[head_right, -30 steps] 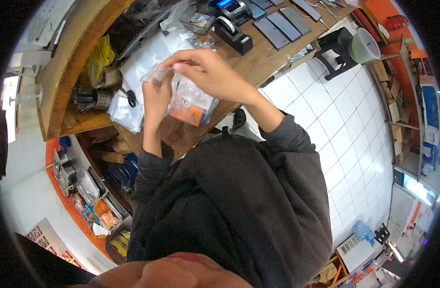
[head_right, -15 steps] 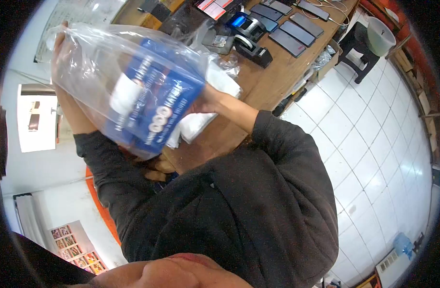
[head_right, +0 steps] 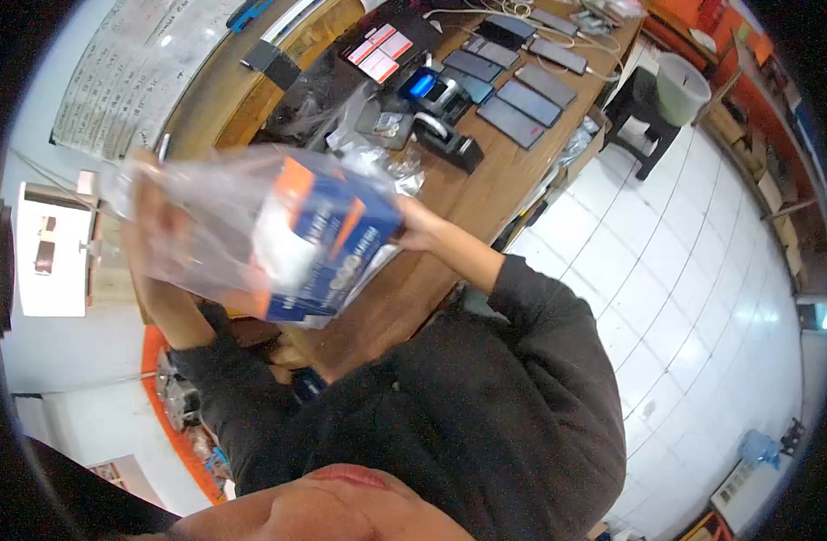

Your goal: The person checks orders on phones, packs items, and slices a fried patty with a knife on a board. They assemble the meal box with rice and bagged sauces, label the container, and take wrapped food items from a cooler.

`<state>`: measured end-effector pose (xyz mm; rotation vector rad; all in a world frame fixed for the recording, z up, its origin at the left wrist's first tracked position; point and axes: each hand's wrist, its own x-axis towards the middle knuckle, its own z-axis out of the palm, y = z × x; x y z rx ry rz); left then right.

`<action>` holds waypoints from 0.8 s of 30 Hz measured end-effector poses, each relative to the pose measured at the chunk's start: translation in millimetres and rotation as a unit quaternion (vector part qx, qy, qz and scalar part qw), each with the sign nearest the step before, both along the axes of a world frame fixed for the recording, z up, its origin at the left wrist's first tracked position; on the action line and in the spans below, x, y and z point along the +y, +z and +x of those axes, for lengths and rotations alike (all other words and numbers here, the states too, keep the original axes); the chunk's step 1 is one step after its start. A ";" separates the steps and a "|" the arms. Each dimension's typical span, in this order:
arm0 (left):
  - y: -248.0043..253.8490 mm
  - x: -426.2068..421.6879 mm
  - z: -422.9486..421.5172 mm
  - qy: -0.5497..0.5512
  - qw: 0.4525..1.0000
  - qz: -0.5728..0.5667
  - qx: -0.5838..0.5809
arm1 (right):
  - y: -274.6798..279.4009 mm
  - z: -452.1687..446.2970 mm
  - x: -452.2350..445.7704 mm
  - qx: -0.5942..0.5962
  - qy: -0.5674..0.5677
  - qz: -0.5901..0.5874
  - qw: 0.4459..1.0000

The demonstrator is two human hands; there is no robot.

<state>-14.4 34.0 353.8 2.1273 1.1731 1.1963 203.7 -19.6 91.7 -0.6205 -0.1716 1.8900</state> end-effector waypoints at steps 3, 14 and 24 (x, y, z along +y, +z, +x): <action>-48.2 -31.6 39.2 -0.212 0.955 -0.184 -0.094 | -15.8 61.4 35.9 -0.230 -0.185 0.016 0.956; -148.9 -42.2 89.1 -0.237 0.921 -0.299 0.072 | -94.1 169.9 301.1 -0.811 -0.161 0.324 0.460; -111.3 -119.4 -7.8 0.031 0.858 -0.509 -0.054 | -130.0 165.0 349.2 -0.836 -0.163 0.287 0.439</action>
